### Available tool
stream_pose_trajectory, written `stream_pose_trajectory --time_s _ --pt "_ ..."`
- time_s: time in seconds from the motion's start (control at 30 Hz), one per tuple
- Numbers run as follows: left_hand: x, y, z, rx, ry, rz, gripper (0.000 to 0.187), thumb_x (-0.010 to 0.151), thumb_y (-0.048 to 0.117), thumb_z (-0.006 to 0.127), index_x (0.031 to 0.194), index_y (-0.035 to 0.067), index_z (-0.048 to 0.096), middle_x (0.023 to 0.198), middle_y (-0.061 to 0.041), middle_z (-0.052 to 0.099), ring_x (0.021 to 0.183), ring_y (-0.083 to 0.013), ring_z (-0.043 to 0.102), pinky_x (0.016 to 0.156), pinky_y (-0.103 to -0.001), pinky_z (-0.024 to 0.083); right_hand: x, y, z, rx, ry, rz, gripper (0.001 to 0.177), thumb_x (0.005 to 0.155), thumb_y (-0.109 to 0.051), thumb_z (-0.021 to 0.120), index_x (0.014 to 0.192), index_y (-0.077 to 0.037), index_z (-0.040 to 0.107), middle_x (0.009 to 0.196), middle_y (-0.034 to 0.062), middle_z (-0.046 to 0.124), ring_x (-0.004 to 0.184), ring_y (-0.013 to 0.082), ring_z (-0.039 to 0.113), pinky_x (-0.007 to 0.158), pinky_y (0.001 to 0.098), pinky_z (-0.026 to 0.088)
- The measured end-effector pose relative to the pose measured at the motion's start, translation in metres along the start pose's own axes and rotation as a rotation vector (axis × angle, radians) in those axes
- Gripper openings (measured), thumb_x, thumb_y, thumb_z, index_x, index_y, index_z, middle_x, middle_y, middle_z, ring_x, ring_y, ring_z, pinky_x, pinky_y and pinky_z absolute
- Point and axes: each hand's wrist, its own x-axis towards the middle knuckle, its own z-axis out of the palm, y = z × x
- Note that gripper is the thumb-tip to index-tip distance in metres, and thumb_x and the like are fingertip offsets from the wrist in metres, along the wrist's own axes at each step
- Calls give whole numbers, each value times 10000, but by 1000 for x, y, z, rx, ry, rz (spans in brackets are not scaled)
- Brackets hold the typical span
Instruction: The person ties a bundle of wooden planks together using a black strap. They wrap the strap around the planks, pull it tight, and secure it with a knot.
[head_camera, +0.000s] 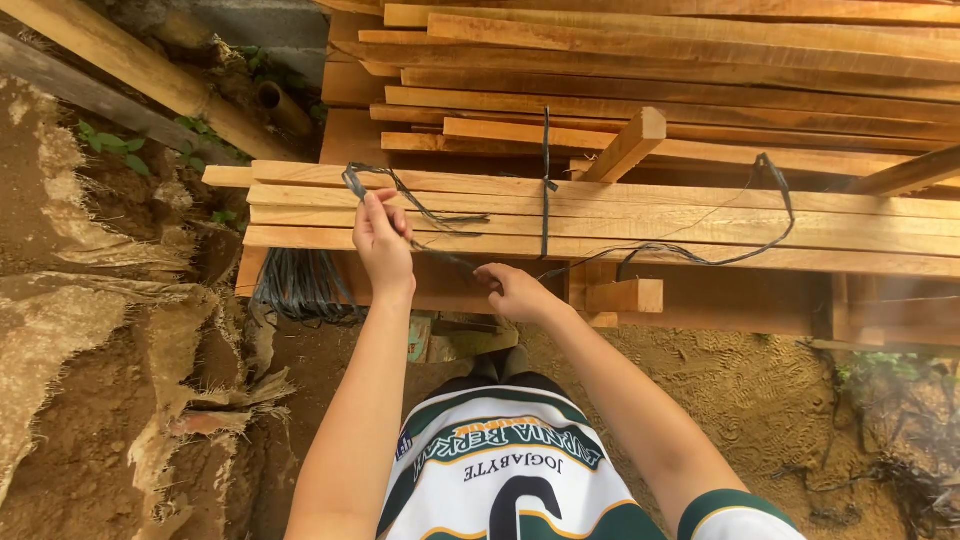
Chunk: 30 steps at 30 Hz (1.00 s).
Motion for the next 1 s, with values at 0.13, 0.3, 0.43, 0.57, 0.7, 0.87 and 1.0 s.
stream_pose_trajectory --time_s 0.13,0.3,0.43,0.57,0.7,0.87,1.0 --pt "-20 -15 -9 -15 8 -44 371 1131 355 382 1008 136 655 552 28 303 390 -75 350 414 -190 317 5 11 -8 86 52 -33 530 915 7 480 1441 32 539 1366 294 599 1333 456 529 1111 590 422" --pt "-66 -53 -25 213 -121 -173 435 1117 382 406 853 146 658 501 74 397 402 -27 379 423 -139 286 10 -19 -11 364 164 -66 532 1109 -411 427 1317 15 670 1323 273 651 1354 407 534 1147 539 404" --pt "-95 -79 -50 447 -247 -134 426 1102 380 450 851 135 692 524 -6 497 490 -121 486 531 -242 404 46 -8 8 568 74 -197 577 1138 -453 350 1319 -19 685 1268 222 685 1287 330 578 1185 512 348" --pt "-96 -98 -79 525 -322 -236 408 1094 329 494 800 148 712 580 -47 616 577 -160 563 645 -292 473 66 -35 35 565 71 -124 349 1096 -284 491 1308 -50 640 927 82 722 959 174 651 954 348 522" --pt "-56 -66 -107 393 -275 -215 393 1071 201 352 1312 55 626 1202 -167 695 1082 -242 650 888 -355 506 115 -43 70 444 235 -147 255 1103 -233 447 1139 -118 672 653 10 608 654 148 674 665 294 572" --pt "42 -39 -161 251 -305 -315 626 1119 491 291 1372 7 597 1261 -160 661 1140 -248 650 962 -362 521 144 -123 120 391 330 -172 240 1088 -215 467 1123 -90 668 751 105 691 699 216 668 612 340 533" --pt "126 23 -182 127 -363 -331 324 1084 257 518 1271 38 666 1079 -141 745 1013 -216 708 937 -337 549 201 -147 183 389 347 -159 207 1080 -235 528 1191 -157 685 915 93 743 924 151 707 811 359 614"
